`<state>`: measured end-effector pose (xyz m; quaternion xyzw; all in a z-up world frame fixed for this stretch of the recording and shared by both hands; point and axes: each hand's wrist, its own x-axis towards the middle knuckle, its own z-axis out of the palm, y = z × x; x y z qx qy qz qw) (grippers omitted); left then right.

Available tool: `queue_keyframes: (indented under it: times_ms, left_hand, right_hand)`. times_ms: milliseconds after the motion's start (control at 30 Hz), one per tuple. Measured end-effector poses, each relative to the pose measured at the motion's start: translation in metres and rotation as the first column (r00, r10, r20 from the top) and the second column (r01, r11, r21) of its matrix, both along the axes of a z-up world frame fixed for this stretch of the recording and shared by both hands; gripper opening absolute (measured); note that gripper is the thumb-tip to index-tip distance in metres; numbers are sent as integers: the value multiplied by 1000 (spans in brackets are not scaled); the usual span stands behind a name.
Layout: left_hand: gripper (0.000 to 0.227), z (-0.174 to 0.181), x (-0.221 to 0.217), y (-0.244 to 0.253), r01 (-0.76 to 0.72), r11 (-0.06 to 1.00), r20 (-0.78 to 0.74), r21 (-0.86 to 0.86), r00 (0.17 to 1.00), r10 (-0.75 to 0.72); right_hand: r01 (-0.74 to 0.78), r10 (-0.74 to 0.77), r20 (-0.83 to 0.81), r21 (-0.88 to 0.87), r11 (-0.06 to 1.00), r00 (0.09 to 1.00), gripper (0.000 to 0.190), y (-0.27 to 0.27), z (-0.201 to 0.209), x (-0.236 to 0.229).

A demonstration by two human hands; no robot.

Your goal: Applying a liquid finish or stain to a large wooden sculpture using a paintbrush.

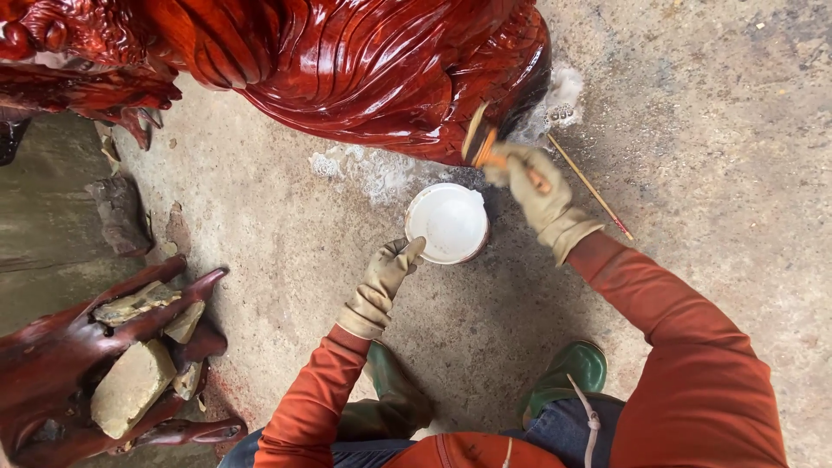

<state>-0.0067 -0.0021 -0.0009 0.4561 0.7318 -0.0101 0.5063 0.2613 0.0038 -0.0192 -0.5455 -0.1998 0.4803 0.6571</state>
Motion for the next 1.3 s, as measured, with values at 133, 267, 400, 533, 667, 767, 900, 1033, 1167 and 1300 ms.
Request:
queue_keyframes:
  times_ms: [133, 267, 400, 533, 667, 767, 900, 1033, 1167, 1300]
  left_hand:
    - [52, 15, 7, 4, 0, 1000, 27, -16, 1000, 0]
    - [53, 24, 9, 4, 9, 1000, 3, -29, 1000, -9]
    - [55, 17, 8, 7, 10, 999, 14, -37, 1000, -10]
    - [51, 12, -2, 5, 17, 999, 20, -34, 1000, -16]
    - [50, -13, -12, -3, -50, 999, 65, -21, 997, 51]
    - [50, -8, -12, -9, -40, 999, 97, -25, 994, 42]
    - [44, -18, -18, 0, 85, 996, 25, 4, 996, -85]
    - [44, -13, -1, 4, 249, 964, -10, 89, 968, -249]
    - [37, -34, 16, 8, 640, 713, -220, 286, 768, -601]
    - [33, -59, 33, 18, 832, 404, -439, 380, 547, -713]
  right_hand:
    - [-122, 143, 199, -114, 986, 970, 17, -4, -49, 3]
    - [154, -141, 99, -141, 978, 985, 17, 26, -72, 38]
    - [-174, 171, 334, -20, 985, 927, 17, -7, -43, 17]
    - [-153, 26, 419, 272, 950, 908, 18, -11, -43, -25]
    - [-207, 37, 393, 401, 893, 919, 24, -7, 24, 7]
    - [-143, 5, 373, 343, 928, 928, 26, 2, 3, 6]
    - [-45, 47, 235, -16, 999, 971, 18, -12, -40, 1]
    - [-64, 123, 324, -188, 980, 938, 21, -30, -8, 37]
    - [-323, 334, 340, -91, 942, 879, 22, -54, 88, 14]
    - [-552, 614, 712, -377, 744, 342, 36, -24, 8, -20]
